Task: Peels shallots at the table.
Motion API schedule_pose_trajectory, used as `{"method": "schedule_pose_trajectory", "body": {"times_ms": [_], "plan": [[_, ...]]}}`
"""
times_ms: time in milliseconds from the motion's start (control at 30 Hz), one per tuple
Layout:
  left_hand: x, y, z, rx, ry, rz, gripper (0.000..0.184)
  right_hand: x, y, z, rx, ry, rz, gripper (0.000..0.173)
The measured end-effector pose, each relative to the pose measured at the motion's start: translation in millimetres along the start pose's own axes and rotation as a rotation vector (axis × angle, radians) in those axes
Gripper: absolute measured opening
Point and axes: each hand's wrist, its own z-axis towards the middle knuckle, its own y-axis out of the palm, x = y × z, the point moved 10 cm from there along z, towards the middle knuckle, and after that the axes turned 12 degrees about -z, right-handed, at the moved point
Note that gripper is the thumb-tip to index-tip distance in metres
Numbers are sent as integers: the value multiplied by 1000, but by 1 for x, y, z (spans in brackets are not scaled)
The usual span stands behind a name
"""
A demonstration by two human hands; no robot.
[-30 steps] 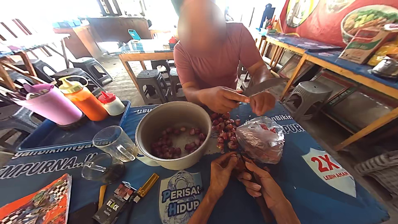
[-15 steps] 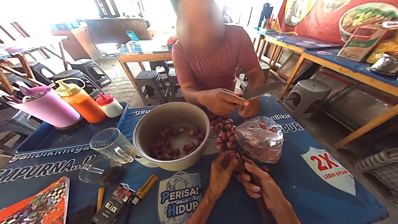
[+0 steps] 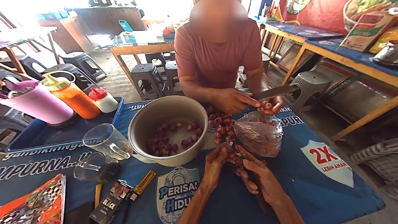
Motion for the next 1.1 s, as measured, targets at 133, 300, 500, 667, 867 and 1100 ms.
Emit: {"method": "schedule_pose_trajectory", "body": {"times_ms": [133,300,500,667,867,1100], "plan": [[8,5,-2,-9,103,142,34,0,7,1,-28,-14,-76,59],[7,12,-5,-67,118,184,37,4,-2,1,93,32,-141,52],[5,9,-4,-58,95,185,33,9,-7,-2,159,87,-112,49],[2,5,1,-71,26,53,36,4,-14,-2,188,72,-83,51],[4,3,0,-44,56,55,29,0,4,-1,8,-28,-122,58],[2,-1,0,-16,62,41,26,-2,11,0,-26,-42,-198,60]]}}
